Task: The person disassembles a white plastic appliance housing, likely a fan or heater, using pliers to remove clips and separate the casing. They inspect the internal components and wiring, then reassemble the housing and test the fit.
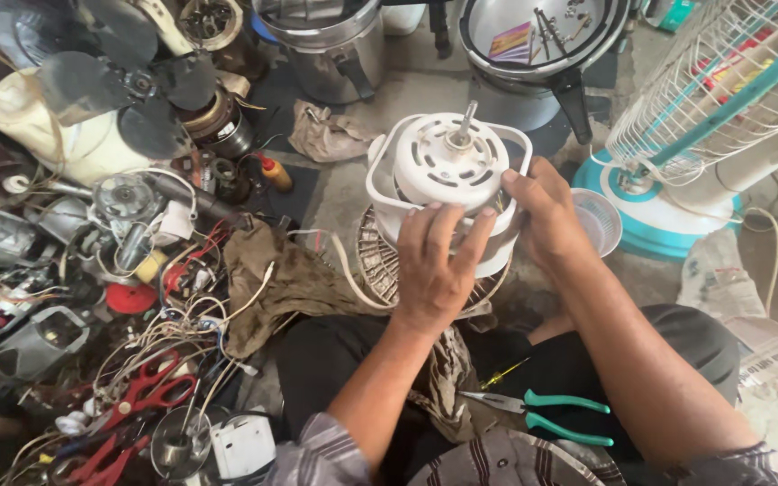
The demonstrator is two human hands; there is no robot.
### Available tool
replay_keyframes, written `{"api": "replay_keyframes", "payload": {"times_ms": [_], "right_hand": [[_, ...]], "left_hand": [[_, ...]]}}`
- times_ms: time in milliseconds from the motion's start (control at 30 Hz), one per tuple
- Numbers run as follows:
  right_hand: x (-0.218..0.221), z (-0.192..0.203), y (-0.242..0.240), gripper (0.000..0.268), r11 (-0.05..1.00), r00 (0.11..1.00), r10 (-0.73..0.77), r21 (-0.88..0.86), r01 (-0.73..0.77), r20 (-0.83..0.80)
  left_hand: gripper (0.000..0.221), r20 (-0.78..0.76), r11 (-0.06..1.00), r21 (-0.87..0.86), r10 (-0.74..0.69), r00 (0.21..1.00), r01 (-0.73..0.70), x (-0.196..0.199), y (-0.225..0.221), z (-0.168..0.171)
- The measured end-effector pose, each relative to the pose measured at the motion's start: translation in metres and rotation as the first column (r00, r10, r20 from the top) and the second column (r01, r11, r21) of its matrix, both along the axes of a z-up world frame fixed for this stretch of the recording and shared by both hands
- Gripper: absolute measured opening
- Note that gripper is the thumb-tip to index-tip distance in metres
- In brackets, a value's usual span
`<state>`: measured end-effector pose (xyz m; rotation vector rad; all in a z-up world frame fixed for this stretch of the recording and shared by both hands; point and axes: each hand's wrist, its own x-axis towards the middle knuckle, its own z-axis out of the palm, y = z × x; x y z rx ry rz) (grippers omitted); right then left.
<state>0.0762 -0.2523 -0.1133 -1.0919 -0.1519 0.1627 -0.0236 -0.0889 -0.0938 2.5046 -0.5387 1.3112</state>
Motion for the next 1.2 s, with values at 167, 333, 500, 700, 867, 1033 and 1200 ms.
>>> {"api": "replay_keyframes", "payload": {"times_ms": [167,333,500,700,867,1033,1200], "right_hand": [[0.003,-0.005,-0.001,0.042,1.0,1.0,-0.01,0.002,0.01,0.016],[0.0,0.007,0.004,0.054,1.0,0.996,0.019,-0.01,-0.018,0.086],[-0.012,0.026,0.01,0.068,0.994,0.983,-0.026,-0.098,0.045,0.184],[-0.015,0.029,0.012,0.072,0.995,0.984,-0.028,-0.086,0.043,0.179],[-0.011,0.024,0.01,0.072,0.995,0.982,-0.049,-0.081,0.065,0.185],[-0.015,0.025,0.01,0.071,0.997,0.969,-0.021,-0.067,0.039,0.245],[-0.016,0.021,0.012,0.073,0.998,0.96,-0.013,-0.052,0.029,0.28]], "left_hand": [[0.051,0.077,0.999,-0.04,0.014,0.997,-0.011,0.012,-0.006,-0.016],[0.051,-0.012,0.986,-0.147,-0.075,0.997,0.072,-0.005,-0.002,0.003],[0.052,-0.072,0.845,-0.532,0.008,0.997,-0.045,-0.027,0.026,0.022],[0.067,-0.359,0.541,-0.819,-0.221,0.907,-0.193,0.033,0.063,0.033],[0.109,-0.614,0.498,-0.743,-0.241,0.752,-0.447,0.076,0.058,0.034],[0.104,-0.452,0.406,-0.859,-0.314,0.835,-0.312,0.067,0.047,0.026],[0.087,-0.321,0.143,-0.946,-0.522,0.79,-0.29,0.055,0.044,0.035]]}}
